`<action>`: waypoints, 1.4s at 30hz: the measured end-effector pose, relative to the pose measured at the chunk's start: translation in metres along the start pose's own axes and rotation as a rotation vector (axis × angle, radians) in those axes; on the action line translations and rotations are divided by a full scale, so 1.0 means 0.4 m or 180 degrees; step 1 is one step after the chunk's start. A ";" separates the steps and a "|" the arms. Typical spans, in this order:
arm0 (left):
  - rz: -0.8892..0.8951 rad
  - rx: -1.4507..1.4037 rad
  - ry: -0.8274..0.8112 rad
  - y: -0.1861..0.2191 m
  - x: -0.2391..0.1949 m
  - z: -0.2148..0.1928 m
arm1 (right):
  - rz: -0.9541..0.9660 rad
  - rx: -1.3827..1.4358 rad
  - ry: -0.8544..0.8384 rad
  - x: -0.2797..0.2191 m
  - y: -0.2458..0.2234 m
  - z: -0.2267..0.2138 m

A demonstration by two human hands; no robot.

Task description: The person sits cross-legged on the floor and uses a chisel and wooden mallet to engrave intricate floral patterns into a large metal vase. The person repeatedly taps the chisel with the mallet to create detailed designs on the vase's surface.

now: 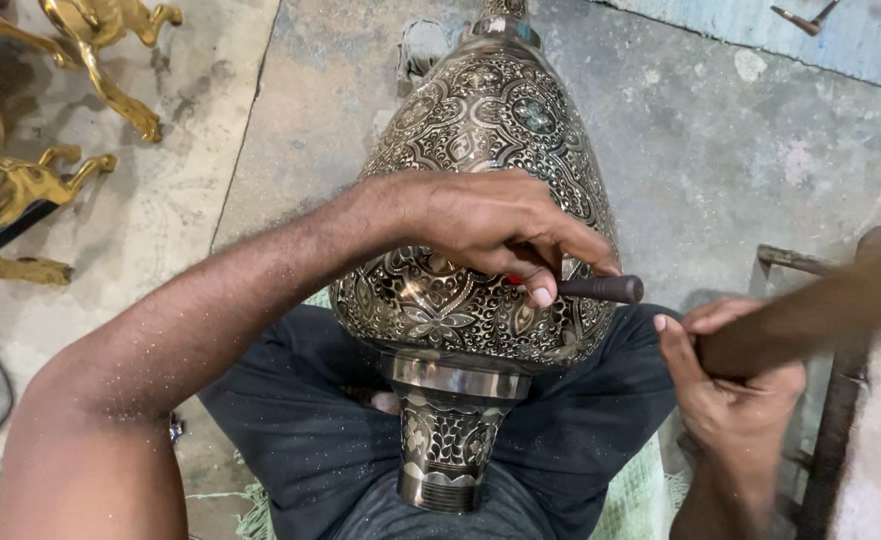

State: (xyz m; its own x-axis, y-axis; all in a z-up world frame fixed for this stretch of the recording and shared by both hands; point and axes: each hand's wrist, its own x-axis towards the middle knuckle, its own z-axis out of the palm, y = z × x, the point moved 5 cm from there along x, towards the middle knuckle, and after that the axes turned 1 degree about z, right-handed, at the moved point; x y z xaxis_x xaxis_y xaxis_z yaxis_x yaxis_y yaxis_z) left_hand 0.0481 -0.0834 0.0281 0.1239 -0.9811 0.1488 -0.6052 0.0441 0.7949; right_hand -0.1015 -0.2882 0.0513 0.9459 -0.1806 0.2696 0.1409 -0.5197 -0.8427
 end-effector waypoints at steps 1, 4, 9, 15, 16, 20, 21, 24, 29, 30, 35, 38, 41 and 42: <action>0.0031 -0.0032 0.0017 0.002 -0.002 -0.001 | -0.0012 -0.0060 0.0011 0.007 -0.006 0.006; -0.0189 -0.0076 -0.0173 -0.009 -0.004 0.006 | 0.0067 -0.0916 0.0057 0.022 -0.034 0.001; 0.0123 -0.0106 0.0044 -0.006 -0.002 0.001 | 0.0092 -0.1585 -0.0195 0.053 -0.061 0.012; 0.0188 -0.0340 -0.0001 -0.014 -0.003 0.003 | -0.0004 -0.1605 -0.0244 0.039 -0.019 -0.017; 0.0162 -0.0309 -0.0029 -0.016 -0.003 0.003 | 0.0097 -0.1008 -0.0143 0.033 -0.004 -0.021; 0.0174 -0.0280 0.0058 -0.013 -0.004 0.007 | 0.0168 -0.1000 -0.0124 0.030 0.022 -0.031; 0.0141 -0.0316 0.0021 -0.016 -0.003 0.008 | 0.0113 -0.0928 -0.0078 0.032 0.024 -0.025; 0.0169 -0.0365 -0.0010 -0.017 -0.003 0.007 | -0.0076 0.0621 0.0206 0.039 0.012 -0.036; 0.0122 -0.0382 0.0120 -0.013 -0.001 0.001 | 0.0522 -0.1738 -0.0374 0.016 0.055 -0.022; 0.0018 -0.0352 0.0058 -0.012 0.000 0.003 | 0.0667 -0.1598 -0.0318 0.010 0.074 -0.024; -0.0124 -0.0082 -0.0081 0.006 0.006 0.005 | 0.0457 -0.0998 0.0052 -0.033 0.146 -0.020; -0.0233 -0.0131 -0.0152 0.011 0.004 0.008 | 0.0744 -0.0545 0.0049 -0.070 0.163 -0.035; -0.0072 -0.0247 0.0062 0.033 -0.003 -0.010 | 0.0325 -0.1626 -0.0067 -0.068 0.128 -0.060; 0.0296 -0.0262 0.0383 0.055 -0.012 -0.021 | 0.0092 -0.2075 -0.0076 -0.067 0.113 -0.063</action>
State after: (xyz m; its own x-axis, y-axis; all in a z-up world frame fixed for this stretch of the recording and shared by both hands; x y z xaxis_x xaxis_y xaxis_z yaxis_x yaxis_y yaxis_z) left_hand 0.0407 -0.0760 0.0498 0.1667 -0.9426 0.2894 -0.5525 0.1538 0.8192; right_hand -0.1276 -0.3279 0.0179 0.9539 -0.1874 0.2342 -0.0837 -0.9161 -0.3920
